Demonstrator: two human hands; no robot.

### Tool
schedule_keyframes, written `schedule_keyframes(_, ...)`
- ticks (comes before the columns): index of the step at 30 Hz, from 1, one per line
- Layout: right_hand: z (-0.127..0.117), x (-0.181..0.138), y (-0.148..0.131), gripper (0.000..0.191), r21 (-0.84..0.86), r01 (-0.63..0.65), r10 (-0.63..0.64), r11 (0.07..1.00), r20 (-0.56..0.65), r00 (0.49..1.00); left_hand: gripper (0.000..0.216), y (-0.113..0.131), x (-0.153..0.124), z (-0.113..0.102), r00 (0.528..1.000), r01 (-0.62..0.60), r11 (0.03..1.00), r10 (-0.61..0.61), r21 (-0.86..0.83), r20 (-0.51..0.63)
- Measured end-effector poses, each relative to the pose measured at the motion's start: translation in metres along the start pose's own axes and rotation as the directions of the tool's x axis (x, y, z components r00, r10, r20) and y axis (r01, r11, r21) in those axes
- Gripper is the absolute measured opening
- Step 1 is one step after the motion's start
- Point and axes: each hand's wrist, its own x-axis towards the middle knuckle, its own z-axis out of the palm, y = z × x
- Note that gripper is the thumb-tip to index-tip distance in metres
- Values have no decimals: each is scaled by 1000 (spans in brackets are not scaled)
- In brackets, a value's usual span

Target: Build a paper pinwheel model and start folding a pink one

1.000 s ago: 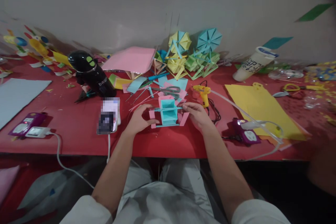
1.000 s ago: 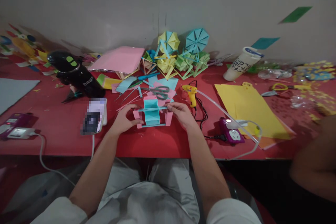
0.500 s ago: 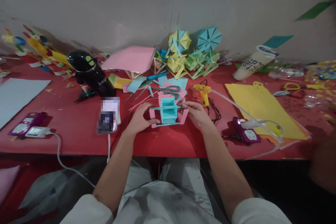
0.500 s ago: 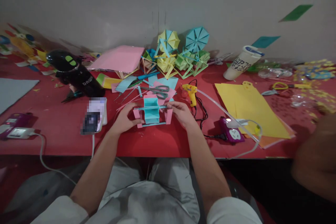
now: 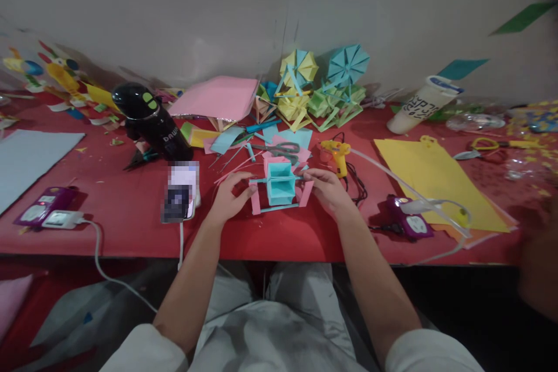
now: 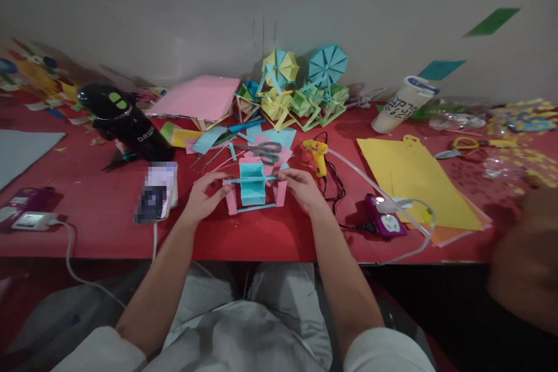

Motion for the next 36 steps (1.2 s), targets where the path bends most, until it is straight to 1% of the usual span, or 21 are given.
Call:
schedule_keyframes(3,-1,0,1,20,5,9,-9,1000,1,1000,32,-2,0,0,1000,-3,1000,3,5,0)
schedule_keyframes(8,0,0,-1,21,24,0,-1,1000,13,1000,33,0,0,-3,998,-58,998,57,26,8)
schedule_keyframes(13,-1,0,1,24,15,-3,4,1000,-13,1000,38,3,1,-4,997,-74,997,74,11,27)
schedule_keyframes(20,-2,-1,-1,20,-17,-6,6,1000,4,1000,34,4,2,-3,997,-81,996,81,-32,16)
schedule_keyframes(27,-2,-2,-2,19,-31,-5,6,1000,14,1000,33,2,1,-4,994,-113,994,113,-15,10)
schedule_keyframes(32,-2,-1,-2,17,-20,-8,9,1000,35,999,30,4,1,-3,993,-115,993,115,-18,11)
schedule_keyframes(36,-3,-1,-1,16,-14,9,-8,1000,44,999,28,8,1,-2,997,-81,996,80,-42,-10)
